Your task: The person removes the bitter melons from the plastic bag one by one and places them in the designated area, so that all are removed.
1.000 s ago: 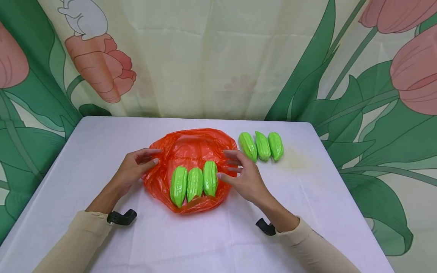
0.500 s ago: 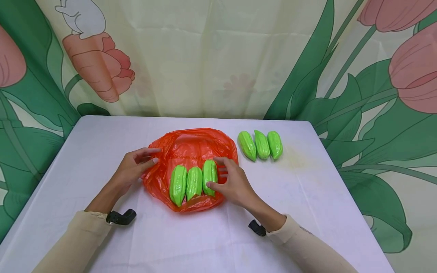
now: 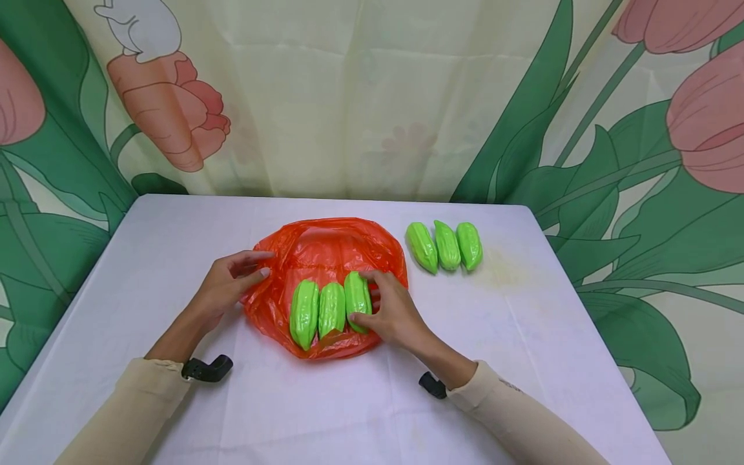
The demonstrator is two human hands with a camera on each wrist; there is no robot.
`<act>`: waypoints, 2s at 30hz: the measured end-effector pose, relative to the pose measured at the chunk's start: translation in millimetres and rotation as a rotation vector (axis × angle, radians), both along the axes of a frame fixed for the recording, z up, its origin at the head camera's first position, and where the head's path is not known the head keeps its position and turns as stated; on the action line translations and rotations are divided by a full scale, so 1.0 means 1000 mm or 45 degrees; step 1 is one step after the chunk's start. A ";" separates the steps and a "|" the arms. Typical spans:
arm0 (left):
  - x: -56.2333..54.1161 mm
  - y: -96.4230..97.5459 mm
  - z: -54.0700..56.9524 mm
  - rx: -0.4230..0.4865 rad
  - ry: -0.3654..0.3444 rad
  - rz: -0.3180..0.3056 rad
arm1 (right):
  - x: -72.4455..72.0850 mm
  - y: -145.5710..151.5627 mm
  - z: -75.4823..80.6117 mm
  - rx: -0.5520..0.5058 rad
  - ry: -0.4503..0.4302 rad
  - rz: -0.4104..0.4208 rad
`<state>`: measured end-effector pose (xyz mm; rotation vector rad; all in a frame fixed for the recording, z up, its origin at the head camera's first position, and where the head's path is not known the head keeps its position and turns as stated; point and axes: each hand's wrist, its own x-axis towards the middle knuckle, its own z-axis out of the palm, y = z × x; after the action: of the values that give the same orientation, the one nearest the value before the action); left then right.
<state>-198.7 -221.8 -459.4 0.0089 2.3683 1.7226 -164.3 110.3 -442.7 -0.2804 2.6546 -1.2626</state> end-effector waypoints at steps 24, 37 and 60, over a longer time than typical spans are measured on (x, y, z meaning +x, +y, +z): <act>0.001 -0.003 -0.001 0.019 -0.001 0.000 | 0.001 0.014 0.026 -0.169 0.025 -0.062; 0.002 -0.001 0.002 0.016 0.001 0.000 | -0.002 0.041 0.047 -0.224 0.077 -0.134; -0.001 -0.002 -0.001 0.001 0.014 -0.005 | -0.010 0.097 0.052 -0.144 0.126 -0.351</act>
<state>-199.3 -223.9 -460.8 0.0238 2.3737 1.7263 -174.0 207.4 -390.6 0.0099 2.7829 -1.5198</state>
